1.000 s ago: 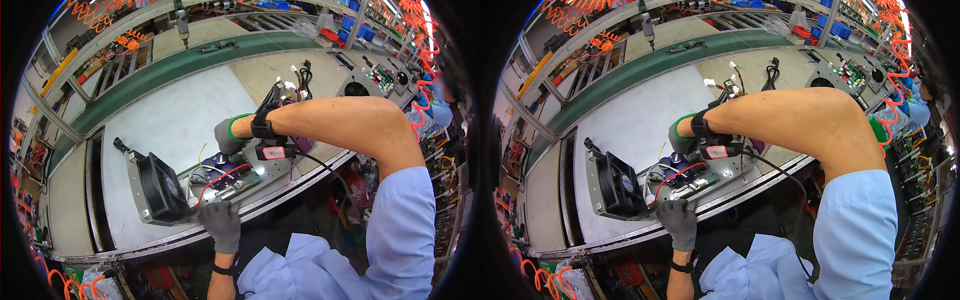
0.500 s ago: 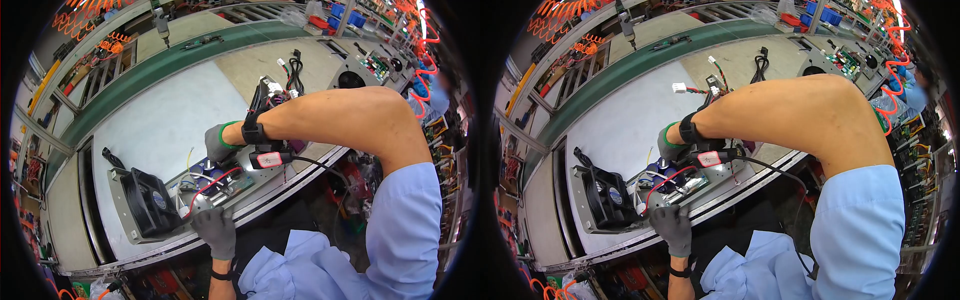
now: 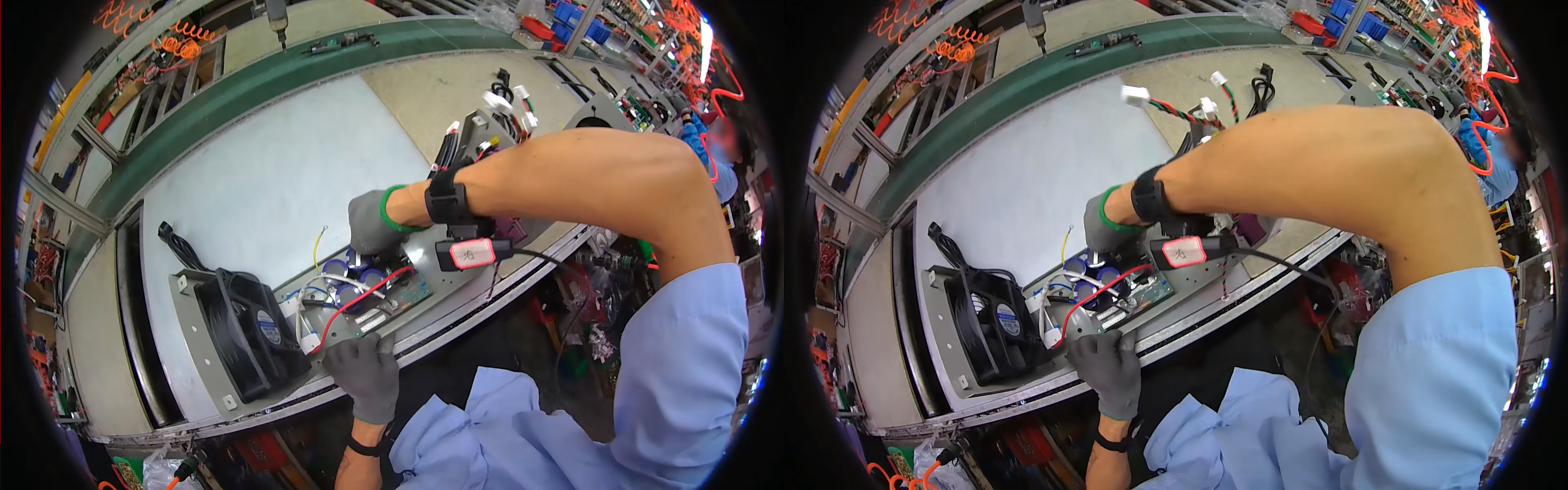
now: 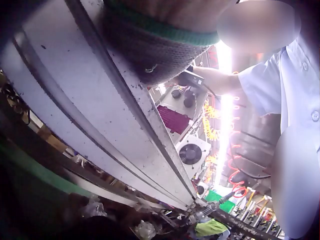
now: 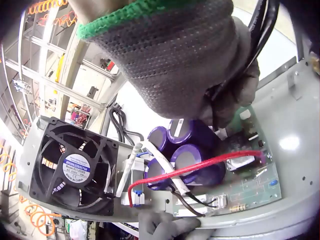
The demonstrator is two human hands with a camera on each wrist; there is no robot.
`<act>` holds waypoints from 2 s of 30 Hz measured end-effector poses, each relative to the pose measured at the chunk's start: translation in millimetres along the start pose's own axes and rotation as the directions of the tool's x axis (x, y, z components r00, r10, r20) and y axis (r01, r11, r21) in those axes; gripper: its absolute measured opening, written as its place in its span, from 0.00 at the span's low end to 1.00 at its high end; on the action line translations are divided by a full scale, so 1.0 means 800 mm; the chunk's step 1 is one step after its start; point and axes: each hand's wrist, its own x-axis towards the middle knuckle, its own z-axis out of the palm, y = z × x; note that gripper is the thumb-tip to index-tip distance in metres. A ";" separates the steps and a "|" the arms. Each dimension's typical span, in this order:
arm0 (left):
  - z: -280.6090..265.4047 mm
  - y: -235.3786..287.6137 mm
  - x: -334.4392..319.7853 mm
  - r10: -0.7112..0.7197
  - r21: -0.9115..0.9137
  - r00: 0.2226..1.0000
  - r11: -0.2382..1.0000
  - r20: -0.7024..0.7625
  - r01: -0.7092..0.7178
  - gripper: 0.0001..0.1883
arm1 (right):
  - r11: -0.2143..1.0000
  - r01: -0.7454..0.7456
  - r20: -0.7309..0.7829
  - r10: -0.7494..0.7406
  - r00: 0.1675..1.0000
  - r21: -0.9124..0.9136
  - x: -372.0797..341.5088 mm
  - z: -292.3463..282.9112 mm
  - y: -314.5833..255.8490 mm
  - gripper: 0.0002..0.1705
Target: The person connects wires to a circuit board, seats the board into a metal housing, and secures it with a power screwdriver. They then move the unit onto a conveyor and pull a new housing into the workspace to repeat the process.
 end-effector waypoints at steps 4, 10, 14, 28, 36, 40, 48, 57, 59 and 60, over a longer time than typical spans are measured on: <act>0.000 -0.001 0.002 -0.009 -0.022 1.000 1.000 0.013 0.009 0.08 | 0.999 -0.037 0.034 0.037 0.999 0.018 0.000 0.009 0.002 0.19; -0.003 -0.006 0.000 -0.005 -0.009 1.000 1.000 0.029 0.005 0.09 | 0.996 -0.091 -0.125 0.093 0.988 0.018 -0.024 0.012 -0.011 0.16; -0.008 -0.002 0.004 0.006 -0.012 1.000 1.000 0.024 -0.005 0.09 | 0.995 -0.094 0.005 0.094 0.996 0.038 -0.010 0.002 -0.002 0.13; -0.013 -0.005 -0.007 0.166 -0.061 0.979 0.983 -0.117 -0.174 0.10 | 0.940 0.199 -0.631 -0.334 0.700 -0.276 -0.093 0.059 -0.072 0.23; -0.030 0.010 -0.009 0.187 0.033 0.971 0.982 -0.150 -0.184 0.16 | 0.927 0.374 -0.504 -0.314 0.805 0.019 -0.047 0.055 -0.067 0.30; -0.065 0.037 0.011 0.168 0.187 0.976 0.972 -0.139 -0.141 0.23 | 0.949 0.312 -0.421 -0.270 0.866 0.032 -0.046 0.047 -0.078 0.22; -0.043 0.040 0.025 0.049 0.452 0.997 0.889 0.054 -0.068 0.33 | 0.945 0.309 -0.373 -0.249 0.894 0.108 -0.035 0.032 -0.076 0.25; -0.037 0.003 0.009 0.210 0.391 0.973 0.891 0.096 -0.231 0.31 | 0.918 0.348 -0.953 -0.260 0.157 -0.193 -0.143 0.190 -0.043 0.22; -0.041 0.013 0.005 0.267 0.297 0.962 0.916 0.049 -0.269 0.31 | 0.842 0.514 -0.963 -0.250 0.102 -0.164 -0.184 0.256 -0.017 0.20; -0.047 0.026 0.006 0.262 0.299 0.964 0.916 0.055 -0.266 0.32 | 0.832 0.534 -0.972 -0.222 0.074 -0.149 -0.196 0.291 0.004 0.19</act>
